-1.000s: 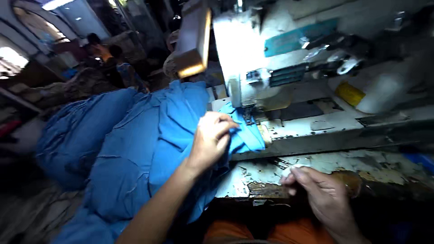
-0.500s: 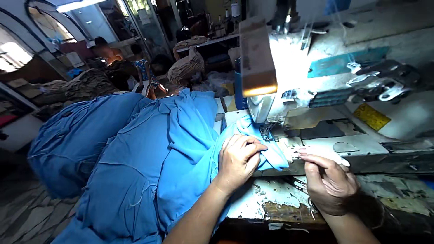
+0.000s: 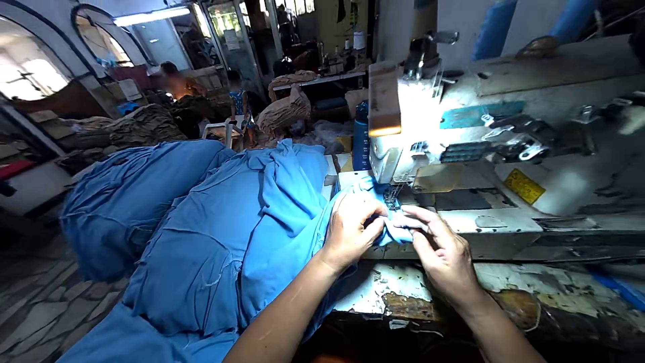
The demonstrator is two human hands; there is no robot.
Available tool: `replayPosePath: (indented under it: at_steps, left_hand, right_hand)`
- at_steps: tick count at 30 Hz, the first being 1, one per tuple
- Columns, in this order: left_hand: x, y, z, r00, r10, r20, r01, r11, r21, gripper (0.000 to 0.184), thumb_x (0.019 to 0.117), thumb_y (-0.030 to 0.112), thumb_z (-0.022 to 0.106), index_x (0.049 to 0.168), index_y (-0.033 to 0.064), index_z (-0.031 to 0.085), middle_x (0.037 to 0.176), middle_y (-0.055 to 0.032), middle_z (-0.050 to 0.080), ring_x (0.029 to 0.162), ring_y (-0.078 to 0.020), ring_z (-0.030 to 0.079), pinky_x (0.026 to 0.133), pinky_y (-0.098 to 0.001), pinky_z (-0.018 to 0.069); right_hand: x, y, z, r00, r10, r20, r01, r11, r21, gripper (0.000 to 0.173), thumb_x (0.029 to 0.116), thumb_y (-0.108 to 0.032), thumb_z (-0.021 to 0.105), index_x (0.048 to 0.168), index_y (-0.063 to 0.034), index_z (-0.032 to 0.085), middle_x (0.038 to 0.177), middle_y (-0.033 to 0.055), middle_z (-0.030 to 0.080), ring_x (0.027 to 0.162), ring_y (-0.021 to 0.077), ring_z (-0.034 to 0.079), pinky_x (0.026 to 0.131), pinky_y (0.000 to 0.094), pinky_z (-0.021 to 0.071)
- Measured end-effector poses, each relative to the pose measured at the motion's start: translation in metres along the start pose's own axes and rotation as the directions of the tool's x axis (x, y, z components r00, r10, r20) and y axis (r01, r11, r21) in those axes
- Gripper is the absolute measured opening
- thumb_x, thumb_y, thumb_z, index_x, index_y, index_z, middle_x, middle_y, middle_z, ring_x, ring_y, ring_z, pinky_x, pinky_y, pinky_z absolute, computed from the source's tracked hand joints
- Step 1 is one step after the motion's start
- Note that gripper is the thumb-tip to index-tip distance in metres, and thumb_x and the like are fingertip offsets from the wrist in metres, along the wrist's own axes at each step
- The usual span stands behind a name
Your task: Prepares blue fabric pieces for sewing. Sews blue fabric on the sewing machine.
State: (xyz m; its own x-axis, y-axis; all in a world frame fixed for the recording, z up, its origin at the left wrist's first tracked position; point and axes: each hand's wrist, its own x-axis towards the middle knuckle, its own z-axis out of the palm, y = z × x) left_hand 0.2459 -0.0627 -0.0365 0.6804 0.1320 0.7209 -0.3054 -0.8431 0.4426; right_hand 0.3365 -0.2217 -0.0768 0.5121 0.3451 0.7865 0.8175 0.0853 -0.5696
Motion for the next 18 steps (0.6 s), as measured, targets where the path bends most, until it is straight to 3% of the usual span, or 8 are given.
replayPosePath:
  at_steps: [4, 7, 11, 14, 18]
  left_hand:
    - [0.003, 0.013, -0.009, 0.976, 0.080, -0.202, -0.073, 0.996, 0.041, 0.011, 0.0896, 0.009, 0.065, 0.090, 0.0086, 0.076, 0.093, -0.0015, 0.073, 0.101, -0.0138, 0.063, 0.097, -0.0342, 0.0445]
    - [0.006, 0.018, -0.014, 0.949, 0.159, -0.272, -0.140, 0.986, 0.089, 0.009, 0.0885, 0.009, 0.067, 0.088, 0.0084, 0.075, 0.093, -0.0017, 0.073, 0.101, -0.0136, 0.063, 0.097, -0.0329, 0.0441]
    - [0.009, 0.022, -0.016, 0.927, 0.275, -0.255, -0.250, 0.960, 0.125, 0.008, 0.0906, 0.010, 0.065, 0.087, 0.0081, 0.072, 0.090, -0.0024, 0.073, 0.099, -0.0137, 0.063, 0.099, -0.0328, 0.0407]
    - [0.005, 0.026, -0.015, 0.897, 0.391, -0.208, -0.349, 0.913, 0.213, 0.014, 0.0953, 0.014, 0.061, 0.086, 0.0069, 0.070, 0.085, -0.0060, 0.071, 0.092, -0.0164, 0.064, 0.095, -0.0343, 0.0424]
    - [-0.010, 0.042, -0.017, 0.849, 0.528, -0.039, -0.506, 0.831, 0.232, 0.021, 0.1026, 0.015, 0.055, 0.088, 0.0074, 0.067, 0.089, -0.0080, 0.072, 0.091, -0.0199, 0.066, 0.088, -0.0334, 0.0498]
  right_hand:
    - [0.007, -0.002, -0.006, 0.998, 0.013, 0.058, -0.008, 0.996, -0.094, 0.036, 0.0891, -0.004, 0.048, 0.115, -0.0001, 0.073, 0.111, 0.0123, 0.074, 0.103, 0.0161, 0.069, 0.091, 0.0285, 0.0530]
    - [0.010, 0.000, -0.009, 0.996, -0.010, 0.085, 0.017, 0.996, -0.085, 0.033, 0.0864, -0.007, 0.052, 0.107, -0.0021, 0.077, 0.104, 0.0104, 0.075, 0.095, 0.0134, 0.067, 0.087, 0.0254, 0.0515]
    - [0.010, 0.005, -0.007, 0.997, -0.034, 0.067, 0.035, 0.999, -0.014, 0.021, 0.0902, -0.019, 0.065, 0.095, -0.0058, 0.080, 0.101, 0.0073, 0.076, 0.102, 0.0105, 0.068, 0.095, 0.0232, 0.0502]
    - [0.003, 0.004, -0.010, 0.994, -0.026, 0.108, 0.020, 0.998, 0.060, 0.018, 0.0885, -0.019, 0.066, 0.089, -0.0077, 0.079, 0.098, 0.0039, 0.075, 0.104, 0.0070, 0.064, 0.097, 0.0230, 0.0461]
    - [-0.021, -0.019, -0.023, 0.986, -0.036, 0.164, -0.022, 0.942, 0.336, 0.011, 0.0944, -0.023, 0.067, 0.095, -0.0162, 0.076, 0.101, -0.0091, 0.071, 0.103, -0.0074, 0.062, 0.093, 0.0120, 0.0509]
